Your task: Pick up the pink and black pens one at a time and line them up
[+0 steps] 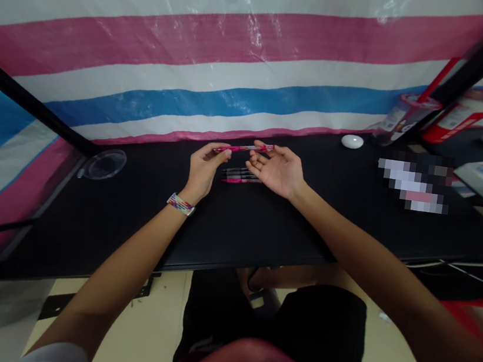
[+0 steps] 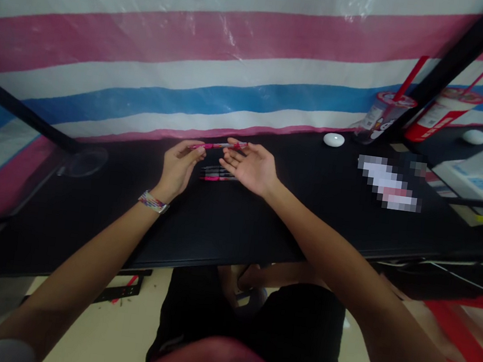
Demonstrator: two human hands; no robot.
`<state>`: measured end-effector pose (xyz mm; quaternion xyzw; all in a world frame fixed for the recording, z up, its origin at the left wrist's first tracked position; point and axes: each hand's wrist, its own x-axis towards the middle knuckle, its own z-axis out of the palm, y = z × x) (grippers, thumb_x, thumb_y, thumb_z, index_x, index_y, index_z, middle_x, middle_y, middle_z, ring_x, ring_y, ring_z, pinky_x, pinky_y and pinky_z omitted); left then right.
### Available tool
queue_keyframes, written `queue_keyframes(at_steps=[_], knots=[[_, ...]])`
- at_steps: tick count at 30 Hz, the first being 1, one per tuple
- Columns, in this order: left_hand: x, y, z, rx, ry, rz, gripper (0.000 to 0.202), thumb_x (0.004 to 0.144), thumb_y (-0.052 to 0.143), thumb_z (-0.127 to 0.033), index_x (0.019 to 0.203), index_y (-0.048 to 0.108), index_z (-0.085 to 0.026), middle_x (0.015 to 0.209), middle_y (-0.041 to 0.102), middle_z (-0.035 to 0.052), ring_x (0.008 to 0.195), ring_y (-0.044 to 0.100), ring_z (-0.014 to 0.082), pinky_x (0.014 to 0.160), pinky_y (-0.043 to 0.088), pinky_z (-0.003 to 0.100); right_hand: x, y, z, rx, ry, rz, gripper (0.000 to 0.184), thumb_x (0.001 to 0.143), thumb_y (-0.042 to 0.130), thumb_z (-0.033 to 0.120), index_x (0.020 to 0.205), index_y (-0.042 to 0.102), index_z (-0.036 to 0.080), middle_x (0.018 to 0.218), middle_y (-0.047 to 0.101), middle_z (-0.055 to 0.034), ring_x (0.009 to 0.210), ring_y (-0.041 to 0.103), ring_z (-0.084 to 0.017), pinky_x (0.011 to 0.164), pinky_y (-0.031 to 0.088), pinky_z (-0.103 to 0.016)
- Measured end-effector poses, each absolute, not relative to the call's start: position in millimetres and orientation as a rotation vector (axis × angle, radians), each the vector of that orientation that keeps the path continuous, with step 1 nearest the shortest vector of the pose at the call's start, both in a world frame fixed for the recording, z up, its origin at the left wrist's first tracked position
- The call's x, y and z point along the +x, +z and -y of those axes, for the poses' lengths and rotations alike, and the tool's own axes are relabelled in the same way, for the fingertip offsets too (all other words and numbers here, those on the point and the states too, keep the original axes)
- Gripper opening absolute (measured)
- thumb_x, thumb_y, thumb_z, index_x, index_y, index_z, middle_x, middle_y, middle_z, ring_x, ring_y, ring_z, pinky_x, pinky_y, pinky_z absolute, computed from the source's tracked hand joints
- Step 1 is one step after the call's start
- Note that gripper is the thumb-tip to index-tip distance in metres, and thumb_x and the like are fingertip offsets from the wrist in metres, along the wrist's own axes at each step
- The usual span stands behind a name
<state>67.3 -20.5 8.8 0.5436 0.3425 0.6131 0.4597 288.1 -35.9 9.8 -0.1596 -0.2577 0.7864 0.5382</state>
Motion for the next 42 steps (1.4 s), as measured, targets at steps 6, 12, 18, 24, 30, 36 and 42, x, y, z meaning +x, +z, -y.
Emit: queue_keyframes(at_steps=[6, 12, 18, 24, 30, 36, 42], knots=[[68.0, 6.9, 18.6, 1.311, 1.517, -0.833, 0.016, 0.082, 0.093, -0.028, 0.096, 0.086, -0.026, 0.092, 0.081, 0.0025, 0.083, 0.073, 0.0150, 0.086, 0.060, 0.032, 286.7, 10.4, 36.0, -0.403, 1.839, 0.604, 0.026, 0.091, 0.064, 0.036, 0.111, 0.075, 0.023, 0.099, 0.079, -0.0087, 0.110, 0.071, -0.027, 0.108, 0.059, -0.051], [67.8, 6.4, 17.3, 1.308, 1.520, -0.827, 0.020, 0.081, 0.095, -0.032, 0.097, 0.086, -0.025, 0.091, 0.080, 0.0023, 0.083, 0.073, 0.0149, 0.086, 0.061, 0.032, 284.9, 10.7, 36.1, -0.408, 1.830, 0.586, 0.026, 0.092, 0.063, 0.036, 0.112, 0.075, 0.023, 0.099, 0.079, -0.0090, 0.110, 0.072, -0.027, 0.109, 0.059, -0.051], [67.7, 5.7, 16.6, 1.299, 1.527, -0.836, 0.018, 0.080, 0.095, -0.032, 0.095, 0.086, -0.027, 0.092, 0.081, 0.0024, 0.084, 0.072, 0.0154, 0.086, 0.061, 0.033, 285.6, 15.6, 39.3, -0.421, 1.855, 0.588, 0.032, 0.092, 0.066, 0.044, 0.116, 0.073, 0.024, 0.104, 0.080, -0.0096, 0.114, 0.071, -0.029, 0.110, 0.058, -0.054], [68.2, 7.2, 18.8, 1.316, 1.506, -0.850, 0.018, 0.080, 0.094, -0.031, 0.096, 0.086, -0.026, 0.090, 0.080, 0.0025, 0.084, 0.072, 0.0154, 0.087, 0.060, 0.033, 285.6, 14.5, 38.1, -0.421, 1.849, 0.583, 0.032, 0.090, 0.067, 0.043, 0.115, 0.073, 0.025, 0.103, 0.079, -0.0094, 0.114, 0.070, -0.029, 0.109, 0.058, -0.054], [69.1, 8.0, 20.5, 1.331, 1.488, -0.874, 0.019, 0.082, 0.091, -0.029, 0.099, 0.084, -0.026, 0.090, 0.079, 0.0030, 0.084, 0.073, 0.0162, 0.088, 0.061, 0.035, 283.1, 10.9, 36.6, -0.477, 1.780, 0.615, 0.023, 0.089, 0.066, 0.039, 0.107, 0.074, 0.027, 0.099, 0.077, -0.0080, 0.114, 0.070, -0.029, 0.107, 0.059, -0.052], [69.4, 8.0, 20.6, 1.332, 1.500, -0.894, 0.019, 0.082, 0.091, -0.030, 0.099, 0.084, -0.025, 0.091, 0.080, 0.0036, 0.085, 0.073, 0.0169, 0.088, 0.062, 0.036, 283.1, 11.9, 37.4, -0.459, 1.818, 0.617, 0.026, 0.089, 0.068, 0.042, 0.110, 0.075, 0.027, 0.101, 0.078, -0.0085, 0.115, 0.069, -0.029, 0.108, 0.058, -0.053], [69.2, 7.8, 20.0, 1.322, 1.500, -0.889, 0.022, 0.081, 0.093, -0.032, 0.099, 0.084, -0.024, 0.091, 0.080, 0.0032, 0.084, 0.074, 0.0164, 0.089, 0.062, 0.035, 282.8, 10.5, 36.5, -0.454, 1.809, 0.609, 0.025, 0.091, 0.067, 0.042, 0.110, 0.075, 0.027, 0.100, 0.078, -0.0078, 0.114, 0.070, -0.030, 0.107, 0.058, -0.054]])
